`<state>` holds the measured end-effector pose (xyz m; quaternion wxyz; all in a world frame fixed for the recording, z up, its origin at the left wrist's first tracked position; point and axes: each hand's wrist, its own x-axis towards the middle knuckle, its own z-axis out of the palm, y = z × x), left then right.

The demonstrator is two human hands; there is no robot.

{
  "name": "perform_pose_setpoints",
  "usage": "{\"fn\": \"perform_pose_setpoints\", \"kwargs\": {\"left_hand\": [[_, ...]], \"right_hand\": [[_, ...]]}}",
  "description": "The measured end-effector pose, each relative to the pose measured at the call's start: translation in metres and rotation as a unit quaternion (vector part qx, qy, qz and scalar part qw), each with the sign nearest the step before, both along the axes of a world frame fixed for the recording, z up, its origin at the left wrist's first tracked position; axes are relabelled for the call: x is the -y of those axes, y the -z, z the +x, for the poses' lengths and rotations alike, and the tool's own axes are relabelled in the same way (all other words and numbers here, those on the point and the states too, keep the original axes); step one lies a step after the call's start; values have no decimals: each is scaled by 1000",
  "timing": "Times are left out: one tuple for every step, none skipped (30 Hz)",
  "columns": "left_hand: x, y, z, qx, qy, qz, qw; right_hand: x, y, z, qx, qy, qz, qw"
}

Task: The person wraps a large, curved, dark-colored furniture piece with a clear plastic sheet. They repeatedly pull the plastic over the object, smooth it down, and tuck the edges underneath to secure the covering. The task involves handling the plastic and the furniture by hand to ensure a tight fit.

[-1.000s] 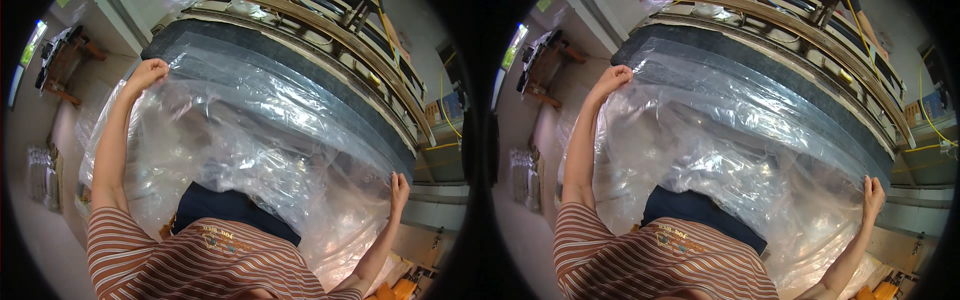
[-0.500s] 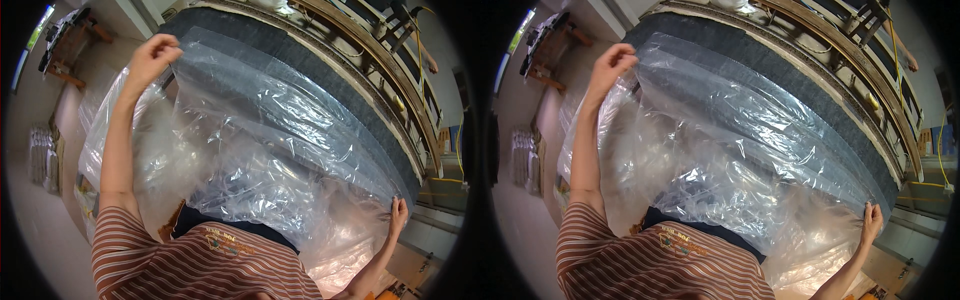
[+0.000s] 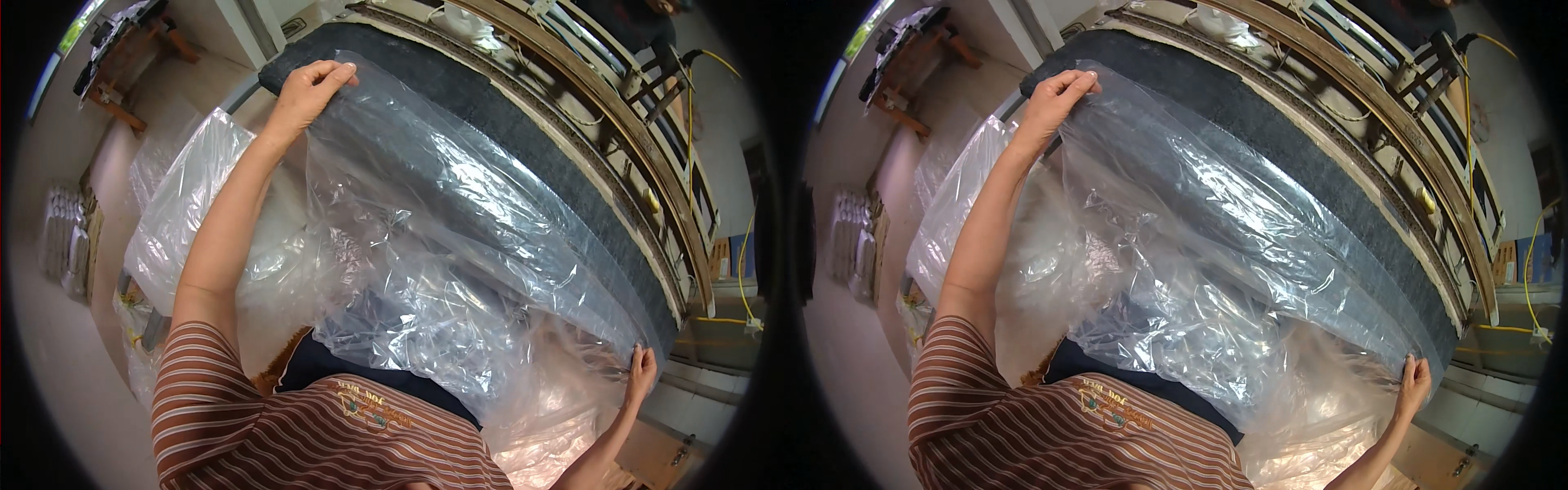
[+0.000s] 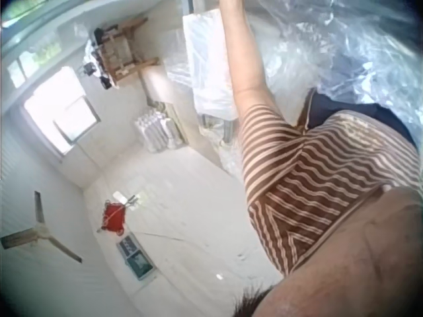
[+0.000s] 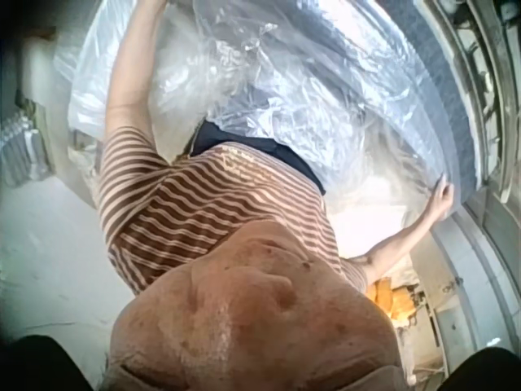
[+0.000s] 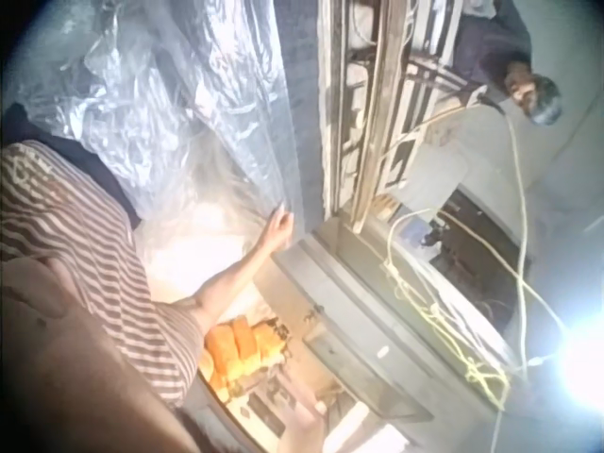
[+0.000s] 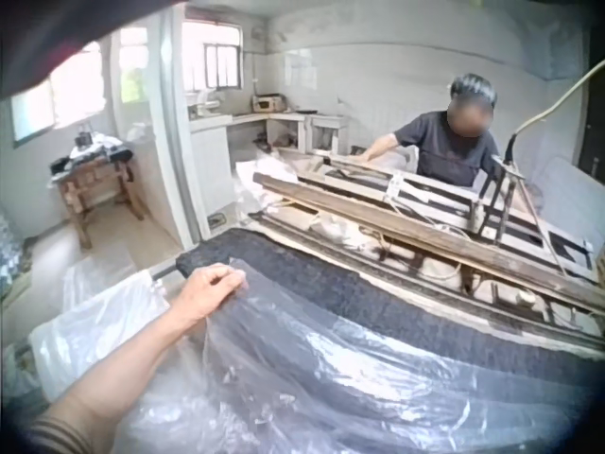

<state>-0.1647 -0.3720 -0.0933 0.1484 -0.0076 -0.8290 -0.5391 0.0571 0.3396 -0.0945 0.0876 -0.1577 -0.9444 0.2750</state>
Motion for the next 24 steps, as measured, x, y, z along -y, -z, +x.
{"fn": "perform_pose_setpoints", "kwargs": {"left_hand": [[-4, -3, 1, 15, -6, 23, 1000], [-6, -5, 1, 31, -12, 47, 998], [-4, -4, -2, 26, -24, 52, 998], [-1, -1, -4, 22, -37, 57, 997], [3, 2, -7, 19, -50, 62, 997], [6, 5, -9, 19, -64, 49, 997], [10, 9, -12, 21, -77, 37, 996], [12, 11, -14, 22, -89, 24, 995], [15, 14, -17, 2, -103, -8, 995], [17, 16, -19, -17, -118, -42, 992], [20, 18, -21, -37, -132, -76, 988], [26, 21, -26, -31, -141, -101, 984], [34, 24, -30, -22, -150, -128, 980], [39, 24, -34, -14, -158, -156, 975], [43, 26, -36, -13, -168, -178, 969], [42, 27, -40, -15, -179, -197, 964], [41, 26, -43, -16, -191, -215, 958], [42, 25, -46, -13, -185, -229, 955], [39, 24, -50, -9, -177, -240, 954], [38, 24, -51, -4, -172, -253, 952], [38, 25, -52, -1, -170, -268, 948], [39, 26, -55, 2, -167, -283, 944], [41, 25, -56, 5, -166, -301, 939], [43, 23, -56, -8, -155, -309, 938]], "right_hand": [[-1, 0, 0, 2, 3, 1, 1000], [-1, 0, 0, 4, 6, 2, 1000], [0, 0, 0, 1, 4, 3, 1000], [1, -1, 0, -1, 1, 4, 1000], [1, -1, 0, -3, -1, 5, 1000], [-1, -1, 0, 2, -10, -7, 1000], [-3, -1, 1, 9, -17, -18, 1000], [-5, -1, 3, 16, -24, -29, 999], [-6, -3, 5, 20, -27, -61, 998], [-4, -9, 8, 26, -30, -94, 995], [3, -16, 10, 30, -33, -128, 991], [11, -26, 13, 28, -33, -139, 989], [30, -39, 15, 30, -33, -152, 987], [39, -47, 17, 30, -33, -165, 985], [33, -46, 24, 59, -49, -163, 984], [35, -45, 30, 76, -45, -155, 984], [41, -43, 37, 92, -41, -148, 984], [42, -39, 44, 109, -37, -140, 983], [37, -34, 57, 108, -21, -135, 985], [35, -29, 67, 102, -12, -155, 983], [35, -24, 76, 96, -3, -175, 980], [35, -20, 87, 89, 8, -196, 977], [33, -15, 97, 100, 16, -209, 973], [28, -10, 107, 122, 28, -236, 964]]}}
